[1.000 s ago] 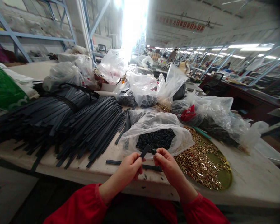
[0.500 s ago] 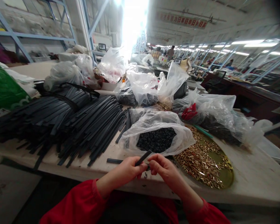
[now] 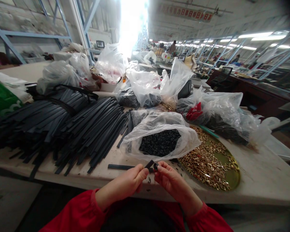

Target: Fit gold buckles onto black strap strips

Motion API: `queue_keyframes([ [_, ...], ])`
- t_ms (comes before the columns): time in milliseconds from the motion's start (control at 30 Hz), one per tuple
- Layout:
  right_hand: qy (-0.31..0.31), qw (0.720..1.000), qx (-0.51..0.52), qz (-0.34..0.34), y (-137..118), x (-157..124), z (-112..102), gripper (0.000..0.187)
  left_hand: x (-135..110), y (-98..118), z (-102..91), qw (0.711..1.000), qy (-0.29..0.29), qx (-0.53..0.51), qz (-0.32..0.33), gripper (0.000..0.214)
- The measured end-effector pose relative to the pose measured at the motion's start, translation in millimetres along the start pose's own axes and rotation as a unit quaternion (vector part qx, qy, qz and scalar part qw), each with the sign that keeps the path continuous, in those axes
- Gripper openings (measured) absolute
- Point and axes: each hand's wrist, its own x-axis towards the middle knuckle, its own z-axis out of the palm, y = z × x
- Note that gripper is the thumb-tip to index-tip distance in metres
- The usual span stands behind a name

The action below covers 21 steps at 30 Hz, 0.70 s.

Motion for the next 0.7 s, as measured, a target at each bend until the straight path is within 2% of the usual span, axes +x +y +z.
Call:
queue_keyframes([
  [100,0.02,0.999,0.013,-0.032,3.2,0.8,-0.1,0.021,-1.7,1.8,3.4,0.997,-0.057,-0.05,0.002,0.038],
  [267,0.051,0.991,-0.059,-0.112,9.0,-3.0,-0.6,0.024,3.0,-3.9,14.1,0.995,-0.077,-0.056,-0.021,0.036],
  [400,0.068,0.974,-0.172,-0.129,10.5,-8.0,-1.6,0.035,4.0,-7.6,19.6,0.999,-0.042,-0.006,-0.02,0.033],
  [600,0.061,0.951,-0.259,-0.156,22.5,-16.1,3.8,0.027,2.8,-3.9,25.9,0.993,0.038,0.102,0.053,0.03],
  [700,0.025,0.949,-0.276,-0.148,25.8,-20.9,3.0,0.022,-0.3,-7.8,29.9,0.994,0.022,0.1,0.031,0.032],
])
